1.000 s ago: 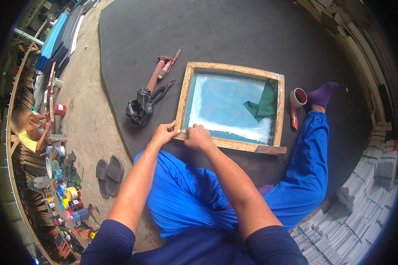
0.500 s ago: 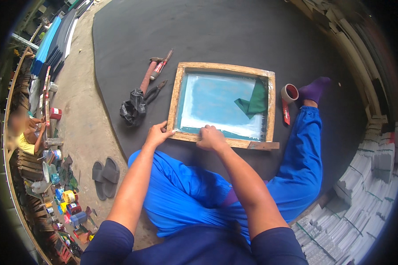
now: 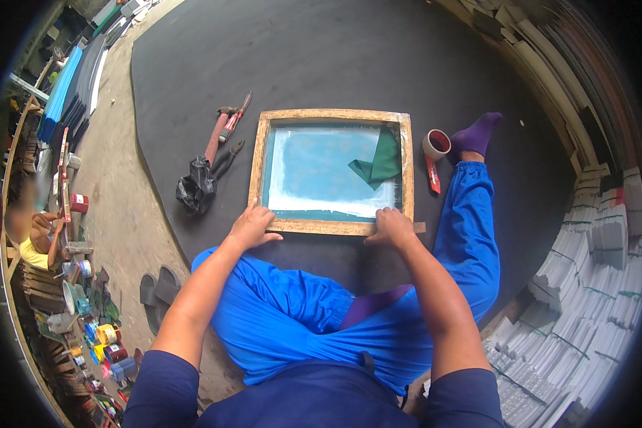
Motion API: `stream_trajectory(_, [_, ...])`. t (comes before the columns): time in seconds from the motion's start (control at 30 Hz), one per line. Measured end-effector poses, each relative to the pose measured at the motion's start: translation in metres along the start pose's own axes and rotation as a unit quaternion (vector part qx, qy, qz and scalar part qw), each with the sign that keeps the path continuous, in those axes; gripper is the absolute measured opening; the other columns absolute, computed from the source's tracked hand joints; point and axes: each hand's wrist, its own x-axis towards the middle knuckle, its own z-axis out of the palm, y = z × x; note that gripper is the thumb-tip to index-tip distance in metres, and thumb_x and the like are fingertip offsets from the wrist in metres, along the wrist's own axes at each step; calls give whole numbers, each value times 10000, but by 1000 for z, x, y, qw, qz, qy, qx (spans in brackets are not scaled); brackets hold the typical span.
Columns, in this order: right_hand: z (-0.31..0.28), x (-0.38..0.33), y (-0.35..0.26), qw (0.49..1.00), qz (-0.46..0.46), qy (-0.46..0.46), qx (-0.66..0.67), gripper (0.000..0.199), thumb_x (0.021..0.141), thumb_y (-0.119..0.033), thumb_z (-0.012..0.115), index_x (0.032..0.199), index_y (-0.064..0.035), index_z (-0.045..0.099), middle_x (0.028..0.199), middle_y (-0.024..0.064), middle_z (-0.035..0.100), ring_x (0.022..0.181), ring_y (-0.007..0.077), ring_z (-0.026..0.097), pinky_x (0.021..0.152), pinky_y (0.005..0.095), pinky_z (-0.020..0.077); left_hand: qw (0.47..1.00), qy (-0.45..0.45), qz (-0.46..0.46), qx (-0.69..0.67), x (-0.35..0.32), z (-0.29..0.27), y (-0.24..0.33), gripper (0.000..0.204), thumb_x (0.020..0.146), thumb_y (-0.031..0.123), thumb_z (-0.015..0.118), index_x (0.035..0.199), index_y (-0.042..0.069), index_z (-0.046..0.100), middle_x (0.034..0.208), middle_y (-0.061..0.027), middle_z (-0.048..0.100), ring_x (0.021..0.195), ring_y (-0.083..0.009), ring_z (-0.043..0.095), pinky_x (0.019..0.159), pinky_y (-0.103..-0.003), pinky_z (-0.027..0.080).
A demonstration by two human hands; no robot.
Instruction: The person sits on the floor and applies tape to the edges of a wooden frame holding a glass pane. They use a utility knife to cut the tape and smooth it along the frame's perimeter.
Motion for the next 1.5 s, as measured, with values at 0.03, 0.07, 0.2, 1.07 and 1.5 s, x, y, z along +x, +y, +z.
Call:
stream_trajectory(0.03, [2,-2,-2,1000,-5,12,-10,778,670,-631,857,1036,37,698,1104,235,700,1072,377,681,959,471,549,1000,-5,-6,4,0,2,-1,502,815,496,816,1018,49,711,1059,-133,699,1141,-321,643,1215,-496,350])
stream_trajectory(0.07, [3,-2,-3,999,-9,23,-20,780,671,-633,856,1039,36,699,1096,235,702,1068,376,681,961,470,548,1000,-10,-12,8,1,6,-4,493,812,487,820,1005,48,708,1053,-131,698,1140,-322,644,1215,-500,350])
stream_trajectory(0.2, [7,10,8,999,-21,-14,24,760,702,-620,847,1056,39,714,1047,245,714,1044,386,688,954,463,546,999,-36,-30,-10,6,6,-5,466,801,449,836,987,44,700,1053,-132,698,1136,-329,646,1213,-502,352])
stream_trajectory(1.07, [-62,69,138,799,36,369,474,169,949,-50,693,1099,28,693,907,59,730,814,150,680,758,307,532,928,193,-89,-307,61,-32,69,428,876,402,812,1113,48,764,1058,-123,740,1087,-287,667,975,-398,504])
stream_trajectory(1.5, [-126,-54,-80,710,-217,115,660,211,957,-127,757,1099,14,690,952,34,705,883,107,655,815,290,549,556,46,-52,-828,61,-165,146,720,1049,560,546,1533,37,442,1354,-150,580,1252,-296,608,973,-509,558])
